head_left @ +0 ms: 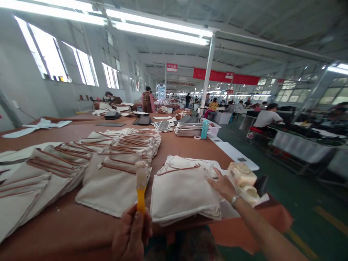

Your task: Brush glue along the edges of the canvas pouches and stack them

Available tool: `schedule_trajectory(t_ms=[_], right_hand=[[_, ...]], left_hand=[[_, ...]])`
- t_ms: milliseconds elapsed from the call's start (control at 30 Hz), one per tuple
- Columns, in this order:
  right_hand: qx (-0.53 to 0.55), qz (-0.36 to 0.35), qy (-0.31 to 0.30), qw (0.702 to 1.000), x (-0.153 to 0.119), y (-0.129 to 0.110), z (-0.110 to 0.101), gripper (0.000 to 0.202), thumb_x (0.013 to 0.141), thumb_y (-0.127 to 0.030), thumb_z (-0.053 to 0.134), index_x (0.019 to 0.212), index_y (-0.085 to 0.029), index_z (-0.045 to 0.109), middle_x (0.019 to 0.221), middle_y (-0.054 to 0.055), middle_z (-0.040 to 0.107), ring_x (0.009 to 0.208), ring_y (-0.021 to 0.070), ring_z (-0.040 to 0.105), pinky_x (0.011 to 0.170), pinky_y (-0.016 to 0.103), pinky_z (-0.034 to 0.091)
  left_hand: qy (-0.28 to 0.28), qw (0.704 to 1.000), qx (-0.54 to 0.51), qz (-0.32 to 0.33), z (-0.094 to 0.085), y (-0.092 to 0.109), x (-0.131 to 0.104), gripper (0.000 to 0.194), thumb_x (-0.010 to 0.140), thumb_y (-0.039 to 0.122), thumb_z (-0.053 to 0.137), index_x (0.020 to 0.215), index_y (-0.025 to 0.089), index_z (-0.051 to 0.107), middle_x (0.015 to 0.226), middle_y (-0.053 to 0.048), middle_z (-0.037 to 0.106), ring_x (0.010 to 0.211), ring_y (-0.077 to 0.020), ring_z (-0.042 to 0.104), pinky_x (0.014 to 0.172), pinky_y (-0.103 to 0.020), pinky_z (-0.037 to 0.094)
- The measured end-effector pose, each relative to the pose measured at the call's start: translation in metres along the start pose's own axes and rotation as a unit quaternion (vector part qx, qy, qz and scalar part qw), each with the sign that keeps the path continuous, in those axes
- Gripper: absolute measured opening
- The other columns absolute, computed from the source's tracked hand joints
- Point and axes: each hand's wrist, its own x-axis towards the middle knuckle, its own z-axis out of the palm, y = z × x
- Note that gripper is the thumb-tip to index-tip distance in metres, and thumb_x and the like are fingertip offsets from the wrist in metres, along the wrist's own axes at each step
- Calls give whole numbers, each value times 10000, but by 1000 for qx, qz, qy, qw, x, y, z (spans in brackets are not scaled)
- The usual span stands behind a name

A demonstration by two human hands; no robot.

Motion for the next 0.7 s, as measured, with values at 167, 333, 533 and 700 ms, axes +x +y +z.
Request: schedule_trajectory(t_ms=[167, 333, 533, 700], right_hand=[[-41, -328, 39, 943, -59, -40, -30, 511, 979, -216, 557, 1474, -212, 430, 1167, 124, 603, 1078, 292, 553, 935, 475, 448], [-164, -522, 39, 836, -106, -62, -47, 386, 1004, -88, 447, 1382, -101, 526, 980, 125, 610, 800, 245, 572, 690, 398, 479], [-218, -469, 76, 853, -109, -19, -77, 337, 1017, -102, 388, 1296, -61, 572, 956, 132, 630, 787, 262, 587, 724, 451, 460], [-57, -231, 173, 956, -93, 46, -121, 149, 997, -260, 564, 1097, -221, 667, 970, 59, 672, 880, 235, 628, 797, 381, 491]], left_hand=[[-152, 982, -5, -108, 58, -19, -32, 513, 819, 646, 640, 1073, 203, 588, 629, 36, 589, 407, -67, 431, 363, -136, 309], [-287, 957, 35, -26, 111, -45, -57, 462, 869, 605, 600, 1066, 190, 647, 839, -57, 690, 699, -166, 632, 722, -262, 553], [-449, 866, 173, 137, 138, -58, -66, 377, 978, 486, 459, 1197, 216, 607, 932, -78, 715, 781, -190, 671, 723, -249, 517], [-449, 748, 344, 346, 161, -54, 21, 295, 1000, 371, 404, 1100, 227, 641, 1022, -90, 693, 937, -232, 644, 835, -326, 510]])
